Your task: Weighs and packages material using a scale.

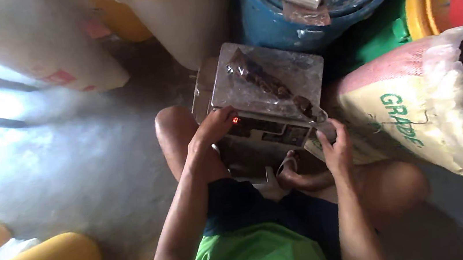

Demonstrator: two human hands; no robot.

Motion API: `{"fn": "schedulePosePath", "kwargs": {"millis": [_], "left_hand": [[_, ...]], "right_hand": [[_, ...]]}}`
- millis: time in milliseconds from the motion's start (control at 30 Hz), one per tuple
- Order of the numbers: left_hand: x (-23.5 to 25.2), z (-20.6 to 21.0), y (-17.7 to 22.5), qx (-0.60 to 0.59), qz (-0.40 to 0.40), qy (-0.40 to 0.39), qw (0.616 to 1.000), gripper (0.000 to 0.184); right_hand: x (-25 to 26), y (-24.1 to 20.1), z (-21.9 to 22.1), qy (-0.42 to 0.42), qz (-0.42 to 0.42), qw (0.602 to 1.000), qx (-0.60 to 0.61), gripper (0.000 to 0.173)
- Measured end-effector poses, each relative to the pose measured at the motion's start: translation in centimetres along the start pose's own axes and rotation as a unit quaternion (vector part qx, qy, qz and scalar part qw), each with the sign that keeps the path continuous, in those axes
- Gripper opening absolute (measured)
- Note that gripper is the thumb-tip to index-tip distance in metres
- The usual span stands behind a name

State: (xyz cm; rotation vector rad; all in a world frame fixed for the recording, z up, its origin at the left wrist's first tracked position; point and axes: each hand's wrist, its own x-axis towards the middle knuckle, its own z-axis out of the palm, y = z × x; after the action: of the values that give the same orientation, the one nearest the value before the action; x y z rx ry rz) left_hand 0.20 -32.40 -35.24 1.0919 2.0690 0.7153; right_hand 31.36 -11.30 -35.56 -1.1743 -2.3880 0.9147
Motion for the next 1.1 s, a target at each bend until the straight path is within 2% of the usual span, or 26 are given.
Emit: {"fn": "schedulePosePath", "kwargs": {"millis": [167,300,467,567,667,800,933,1033,1100], "left_hand": [[-0.5,-1.0,0.1,-0.035,-0.032,0.077,0.996,0.031],[-0.7,-1.0,0.0,-0.051,-0.030,0.085,0.995,0.031],[-1.1,-1.1,0.4,-0.064,-0.038,0.092,0.993,0.031],[-0.7,-0.5,0.5,-0.064,-0.037,0.078,0.994,0.033],[-0.7,-0.5,1.5,-0.054,-0.027,0.114,0.992,0.030],[1.5,-0.3,4.5,0.011,0.045,0.163,0.986,0.026],[5.9,3.3,7.2,0.155,0.151,0.188,0.958,0.037],[8.1,6.7,6.5,0.262,0.145,0.155,0.941,0.052],[8.7,7.9,5.8,0.282,0.143,0.137,0.939,0.057]], "right_hand": [[-0.1,0.2,-0.9,-0.013,-0.002,1.000,-0.028,0.049],[-0.1,-0.3,-1.4,-0.012,0.004,0.999,-0.040,0.049],[-0.7,-0.2,-0.9,0.006,-0.005,1.000,0.003,0.050],[1.2,-1.0,0.9,0.013,-0.015,1.000,-0.006,0.048],[2.7,-0.8,1.6,0.009,-0.029,0.999,-0.010,0.049],[2.7,-0.1,-0.3,-0.028,-0.010,0.999,-0.045,0.052],[2.9,0.0,-1.9,-0.061,0.001,0.991,-0.121,0.050],[3.7,-1.7,-2.3,-0.074,0.003,0.983,-0.171,0.047],[4.4,-2.8,-1.7,-0.083,0.009,0.980,-0.183,0.048]]}}
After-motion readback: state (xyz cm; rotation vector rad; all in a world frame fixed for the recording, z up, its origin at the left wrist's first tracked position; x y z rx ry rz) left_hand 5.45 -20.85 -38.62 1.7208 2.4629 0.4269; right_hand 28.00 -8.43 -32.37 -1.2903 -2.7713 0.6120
